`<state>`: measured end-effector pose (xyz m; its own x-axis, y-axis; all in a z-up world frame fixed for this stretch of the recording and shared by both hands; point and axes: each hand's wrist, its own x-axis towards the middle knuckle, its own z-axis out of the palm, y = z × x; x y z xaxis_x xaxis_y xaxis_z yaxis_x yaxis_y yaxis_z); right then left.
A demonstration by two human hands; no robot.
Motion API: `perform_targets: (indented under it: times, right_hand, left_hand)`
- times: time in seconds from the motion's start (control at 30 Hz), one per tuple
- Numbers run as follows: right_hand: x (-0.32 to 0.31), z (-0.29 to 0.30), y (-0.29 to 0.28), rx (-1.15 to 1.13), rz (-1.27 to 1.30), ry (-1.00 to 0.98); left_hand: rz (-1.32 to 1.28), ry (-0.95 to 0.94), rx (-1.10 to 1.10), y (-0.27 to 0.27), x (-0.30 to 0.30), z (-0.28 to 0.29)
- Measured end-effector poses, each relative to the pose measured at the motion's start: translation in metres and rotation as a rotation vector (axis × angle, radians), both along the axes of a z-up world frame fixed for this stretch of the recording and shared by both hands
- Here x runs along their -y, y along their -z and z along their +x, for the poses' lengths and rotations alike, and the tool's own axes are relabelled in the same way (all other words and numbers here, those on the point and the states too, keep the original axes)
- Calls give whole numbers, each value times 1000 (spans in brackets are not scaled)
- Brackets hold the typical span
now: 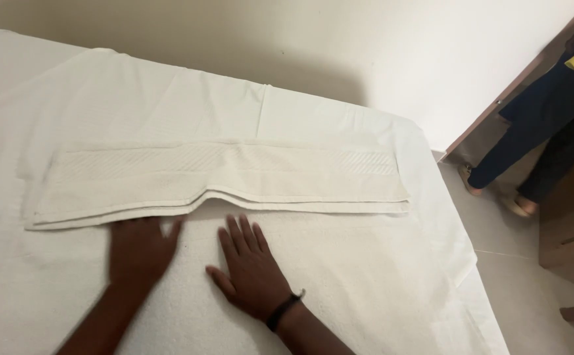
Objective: The person folds a white towel on a bed by hand. They smooth the towel, fold it in half multiple times, and press down to create neat creases.
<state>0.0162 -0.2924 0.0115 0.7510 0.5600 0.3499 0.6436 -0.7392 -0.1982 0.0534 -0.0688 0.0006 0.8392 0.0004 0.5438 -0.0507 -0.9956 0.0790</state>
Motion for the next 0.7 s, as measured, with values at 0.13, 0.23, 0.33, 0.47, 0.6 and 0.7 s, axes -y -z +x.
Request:
perform_targets:
  times: [0.13, 0.23, 0.33, 0.47, 0.6, 0.7]
  right_hand:
    - [18, 36, -27, -36, 123, 38]
    - [86, 60, -23, -248, 98, 330]
    - [194, 93, 16, -267, 260, 576]
    - [292, 93, 4, -176, 126, 739]
    - [292, 89, -53, -516, 1393, 875]
    - [232, 79, -105, -714, 1514, 1057]
  left_hand:
    - [82, -83, 13, -12, -69, -12]
    - [88, -252, -208, -9, -98, -13]
    - [-70, -169, -153, -8, -111, -9]
    - [-454, -176, -427, 7, -154, 9]
    - [-1748, 287, 56, 2, -176, 32]
    - [-2001, -85, 97, -62, -137, 19]
